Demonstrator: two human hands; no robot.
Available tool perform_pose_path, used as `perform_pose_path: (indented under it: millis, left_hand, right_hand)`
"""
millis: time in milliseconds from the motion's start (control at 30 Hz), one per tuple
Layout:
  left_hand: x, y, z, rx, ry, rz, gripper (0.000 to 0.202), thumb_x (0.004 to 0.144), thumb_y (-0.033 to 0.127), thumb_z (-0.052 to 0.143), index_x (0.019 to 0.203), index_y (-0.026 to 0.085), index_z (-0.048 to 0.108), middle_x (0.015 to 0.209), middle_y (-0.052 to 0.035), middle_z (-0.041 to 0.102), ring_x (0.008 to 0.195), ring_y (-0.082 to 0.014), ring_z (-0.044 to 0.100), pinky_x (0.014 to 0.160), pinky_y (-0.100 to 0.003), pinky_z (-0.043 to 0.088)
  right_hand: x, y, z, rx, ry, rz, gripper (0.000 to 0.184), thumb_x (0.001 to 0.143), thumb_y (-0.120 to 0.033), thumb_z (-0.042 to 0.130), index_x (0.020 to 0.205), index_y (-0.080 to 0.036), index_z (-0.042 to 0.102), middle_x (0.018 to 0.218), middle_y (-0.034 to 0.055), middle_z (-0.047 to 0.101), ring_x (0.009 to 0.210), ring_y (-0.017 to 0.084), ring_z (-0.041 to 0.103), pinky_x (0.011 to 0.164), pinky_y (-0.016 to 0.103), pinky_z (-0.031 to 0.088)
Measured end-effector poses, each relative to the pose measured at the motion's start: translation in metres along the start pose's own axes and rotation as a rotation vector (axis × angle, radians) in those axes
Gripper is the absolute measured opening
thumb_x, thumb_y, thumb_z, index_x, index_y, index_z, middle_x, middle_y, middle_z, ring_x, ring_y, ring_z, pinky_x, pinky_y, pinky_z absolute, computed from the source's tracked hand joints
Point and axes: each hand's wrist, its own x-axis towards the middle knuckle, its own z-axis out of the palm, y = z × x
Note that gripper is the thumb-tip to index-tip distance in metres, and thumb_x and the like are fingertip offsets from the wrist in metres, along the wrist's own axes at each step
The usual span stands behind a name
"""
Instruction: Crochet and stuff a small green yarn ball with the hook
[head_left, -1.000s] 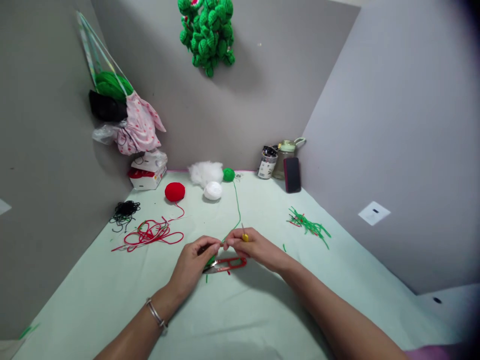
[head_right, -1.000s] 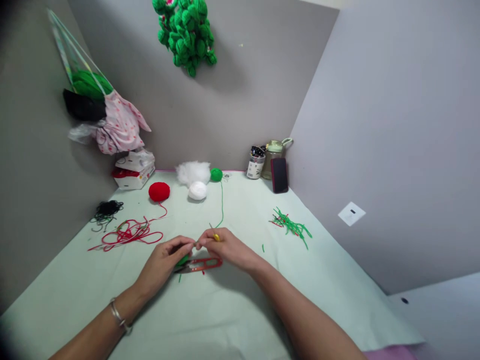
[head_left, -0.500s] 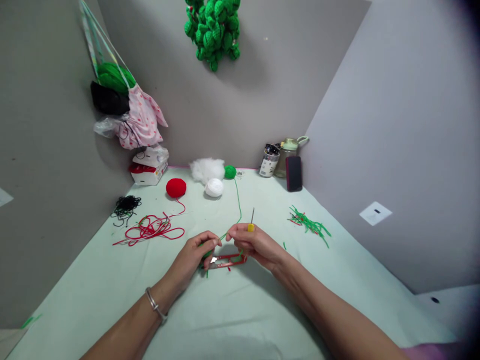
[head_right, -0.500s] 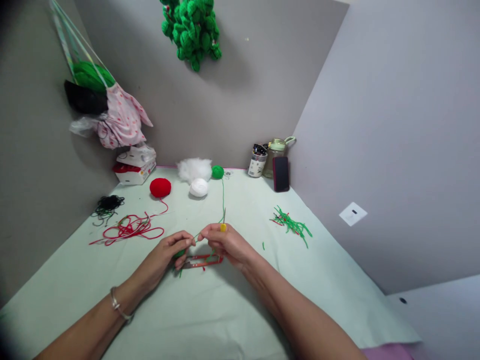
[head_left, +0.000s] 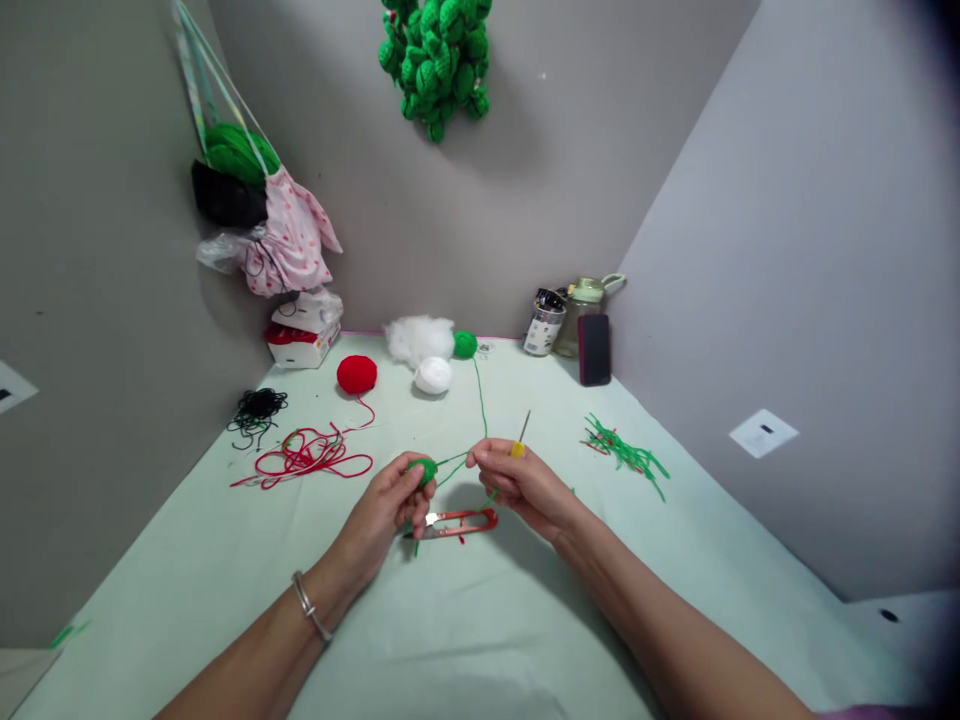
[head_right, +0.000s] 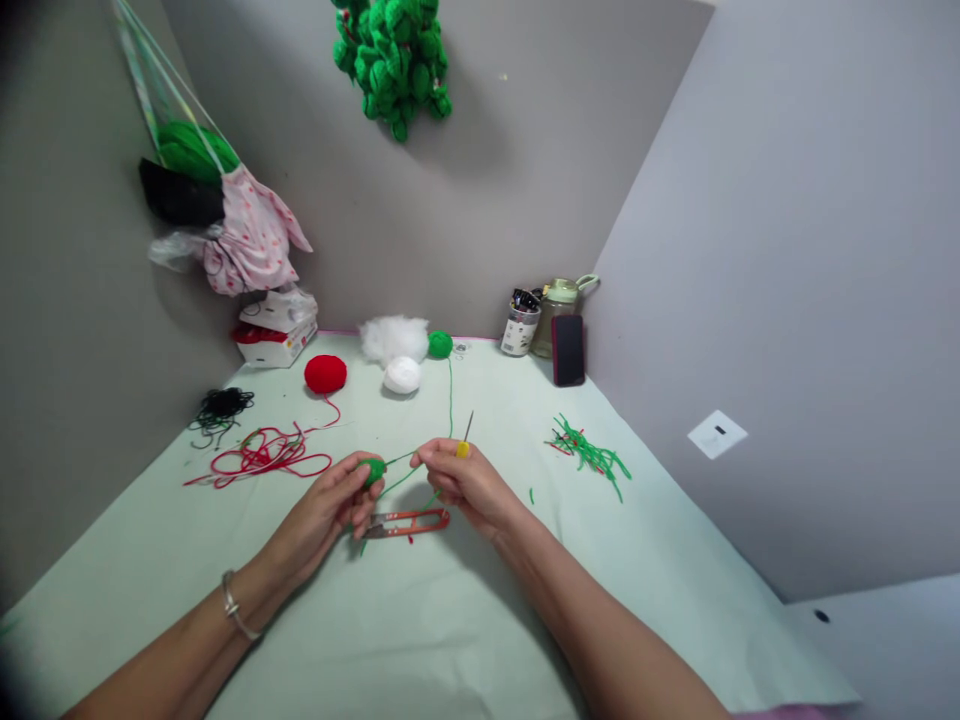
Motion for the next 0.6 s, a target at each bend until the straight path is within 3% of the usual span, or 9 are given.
perform_pose_path:
  millis: [67,133,200,300,467,600]
  left_hand:
    - [0.001,0.0,-0.001,-0.032,-0.017,-0.03,0.035,0.085,0.046,0.082,0.08,0.016,0.066,0.068,0.0008,0.065,0.046,-0.0091,0.05,0.042,-0.022,0.046]
    - [0.001,0.002,0.0,-0.067,-0.029,-0.049,0.029,0.088,0.041,0.078,0.082,0.014,0.07,0.075,-0.004,0.069,0.054,-0.0114,0.057,0.05,-0.024,0.053]
    - [0.001,0.005,0.001,-0.101,-0.034,-0.056,0.022,0.089,0.031,0.075,0.098,0.011,0.076,0.092,-0.0087,0.075,0.067,-0.0139,0.065,0.066,-0.028,0.059]
    - [-0.002,0.011,0.003,-0.136,-0.057,-0.073,0.038,0.088,0.024,0.07,0.125,0.014,0.073,0.109,-0.0118,0.077,0.078,-0.0162,0.069,0.08,-0.033,0.06]
    - [-0.005,0.013,0.003,-0.099,-0.095,-0.069,0.039,0.084,0.022,0.07,0.121,0.013,0.074,0.11,-0.0122,0.075,0.079,-0.0168,0.067,0.077,-0.033,0.06]
    - [-0.003,0.006,0.003,-0.032,-0.059,-0.044,0.027,0.079,0.017,0.068,0.105,0.013,0.074,0.094,-0.0053,0.071,0.06,-0.0099,0.058,0.053,-0.023,0.05]
  right_hand:
    - [-0.002,-0.001,0.002,-0.007,-0.002,-0.002,0.035,0.075,-0.047,0.084,0.082,-0.016,0.07,0.046,-0.0148,0.024,0.051,0.008,0.009,0.053,0.028,0.007]
    - [-0.002,-0.001,0.003,-0.012,0.0,-0.005,0.035,0.075,-0.047,0.084,0.083,-0.016,0.07,0.047,-0.0147,0.024,0.051,0.008,0.01,0.053,0.028,0.007]
    - [-0.002,-0.001,0.002,-0.015,0.005,-0.009,0.035,0.075,-0.047,0.084,0.083,-0.016,0.07,0.047,-0.0147,0.023,0.052,0.008,0.01,0.053,0.028,0.008]
    - [-0.001,0.001,0.001,-0.02,0.013,-0.013,0.034,0.076,-0.047,0.083,0.084,-0.017,0.069,0.047,-0.0147,0.023,0.052,0.009,0.01,0.053,0.028,0.008]
    - [0.0,0.0,0.001,-0.034,0.01,-0.01,0.035,0.077,-0.048,0.083,0.084,-0.017,0.069,0.048,-0.0147,0.023,0.052,0.008,0.01,0.053,0.028,0.008]
    - [0.0,0.001,0.003,-0.045,0.005,-0.01,0.036,0.078,-0.049,0.082,0.085,-0.017,0.069,0.047,-0.0151,0.023,0.052,0.008,0.01,0.053,0.028,0.009]
